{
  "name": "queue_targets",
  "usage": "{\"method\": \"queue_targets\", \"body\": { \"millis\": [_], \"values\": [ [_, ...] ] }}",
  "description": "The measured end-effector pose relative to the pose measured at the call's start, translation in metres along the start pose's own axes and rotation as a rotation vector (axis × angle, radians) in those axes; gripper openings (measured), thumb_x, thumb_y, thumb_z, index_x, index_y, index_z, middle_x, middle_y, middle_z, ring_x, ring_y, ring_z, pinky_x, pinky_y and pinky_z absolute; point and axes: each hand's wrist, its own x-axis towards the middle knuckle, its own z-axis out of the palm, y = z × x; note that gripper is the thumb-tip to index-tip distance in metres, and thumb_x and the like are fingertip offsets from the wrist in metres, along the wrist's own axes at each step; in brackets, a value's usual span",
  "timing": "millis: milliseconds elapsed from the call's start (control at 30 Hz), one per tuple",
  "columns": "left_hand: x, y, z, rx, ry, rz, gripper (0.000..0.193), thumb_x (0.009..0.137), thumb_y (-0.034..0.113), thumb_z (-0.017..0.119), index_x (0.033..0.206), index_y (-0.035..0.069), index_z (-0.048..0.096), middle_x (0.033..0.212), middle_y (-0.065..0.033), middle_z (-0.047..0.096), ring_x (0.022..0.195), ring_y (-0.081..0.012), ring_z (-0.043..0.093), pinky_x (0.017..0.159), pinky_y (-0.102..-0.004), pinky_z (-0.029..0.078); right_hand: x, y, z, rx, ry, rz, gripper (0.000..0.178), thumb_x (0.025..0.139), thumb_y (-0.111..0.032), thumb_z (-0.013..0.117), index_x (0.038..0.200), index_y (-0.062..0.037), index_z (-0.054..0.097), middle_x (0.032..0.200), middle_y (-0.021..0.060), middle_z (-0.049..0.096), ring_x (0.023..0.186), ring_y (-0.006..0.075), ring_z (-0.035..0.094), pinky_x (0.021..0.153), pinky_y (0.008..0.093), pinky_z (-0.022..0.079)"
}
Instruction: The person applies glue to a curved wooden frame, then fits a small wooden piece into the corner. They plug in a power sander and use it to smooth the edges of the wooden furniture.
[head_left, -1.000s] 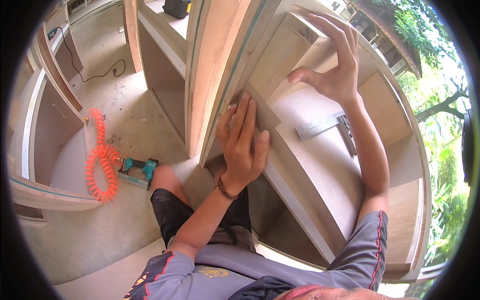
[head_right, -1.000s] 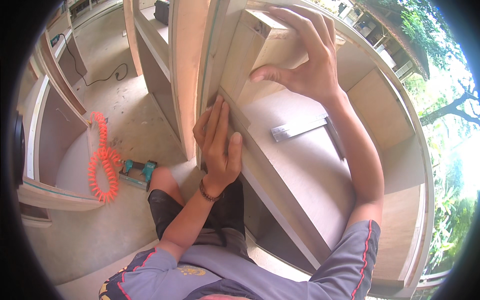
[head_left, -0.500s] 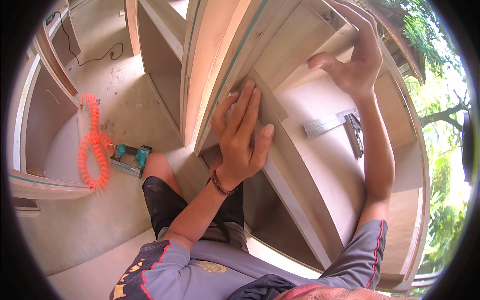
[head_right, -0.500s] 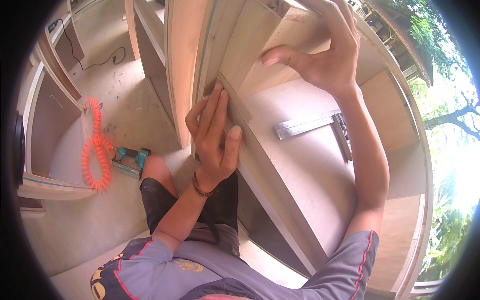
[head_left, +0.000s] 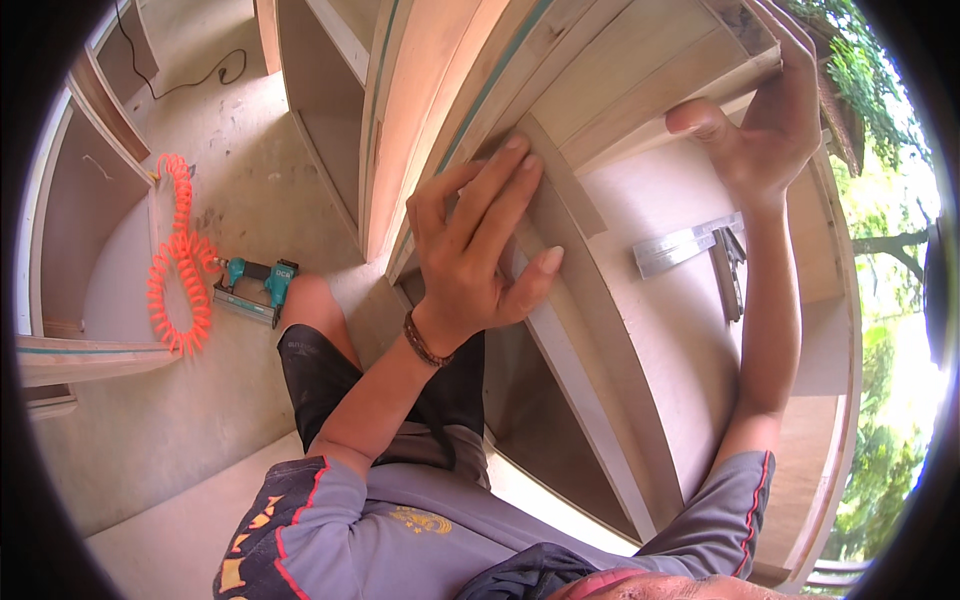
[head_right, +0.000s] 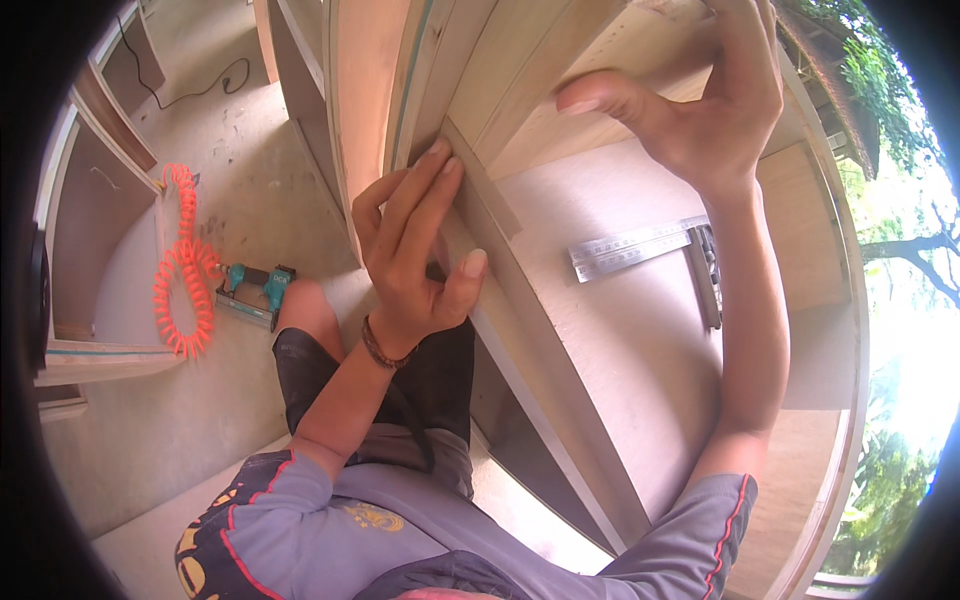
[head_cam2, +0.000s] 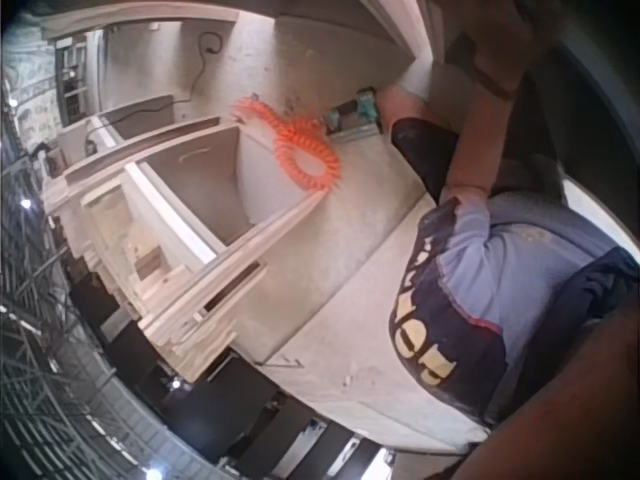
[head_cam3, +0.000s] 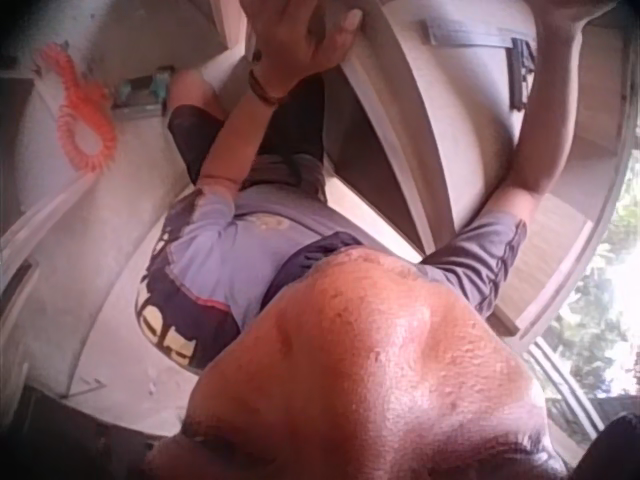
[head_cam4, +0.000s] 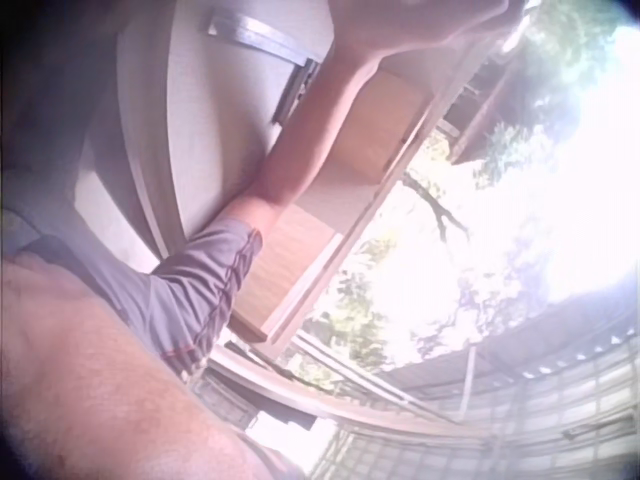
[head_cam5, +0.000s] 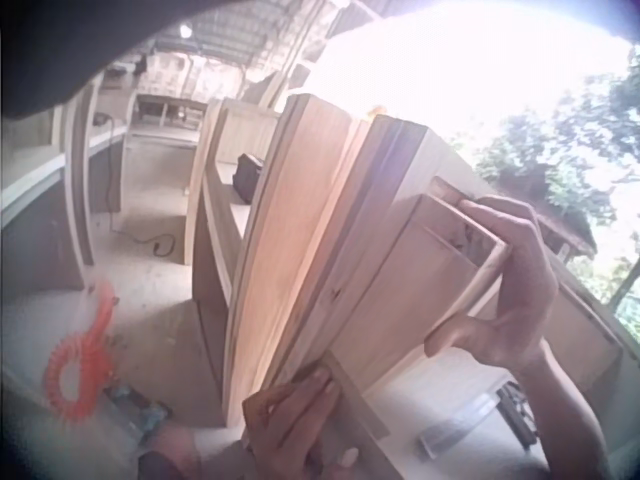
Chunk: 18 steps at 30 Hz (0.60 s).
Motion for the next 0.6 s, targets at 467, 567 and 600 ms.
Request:
{"method": "queue_targets", "body": {
  "millis": [467,567,600],
  "values": [
    [0.015,0.025,-0.013,-0.072,-0.041,-0.105,0.089,0.076,0.048,0.086,0.139,-0.003,0.052,0.135,-0.0235,0.061,0.12,-0.0346,0.057,0.103,-0.0452,0.043,-0.003,0.003,-0.005,-0.061,-0.057,0.026,0.122,0.049,-0.07,0.09,0.135,0.0081,0.055,0.129,0.0185,0.058,0.122,0.0296,0.057,0.103,0.0424,0.044],
    [0.013,0.022,0.0,-0.197,0.071,-0.214,0.102,0.066,0.033,0.097,0.142,-0.003,0.038,0.13,-0.0255,0.064,0.119,-0.0327,0.061,0.104,-0.0435,0.045,0.0,0.001,0.0,-0.053,-0.023,-0.01,0.121,0.049,-0.069,0.091,0.135,0.0081,0.055,0.13,0.0185,0.057,0.122,0.0292,0.057,0.103,0.0416,0.045],
    [0.015,0.022,0.0,-0.197,0.071,-0.215,0.103,0.066,0.031,0.097,0.142,-0.002,0.037,0.129,-0.0261,0.064,0.119,-0.0323,0.062,0.104,-0.0429,0.046,-0.001,0.004,-0.004,-0.04,-0.048,-0.001,0.12,0.049,-0.069,0.092,0.135,0.008,0.055,0.13,0.0185,0.057,0.122,0.0292,0.057,0.103,0.0416,0.045]
  ]
}}
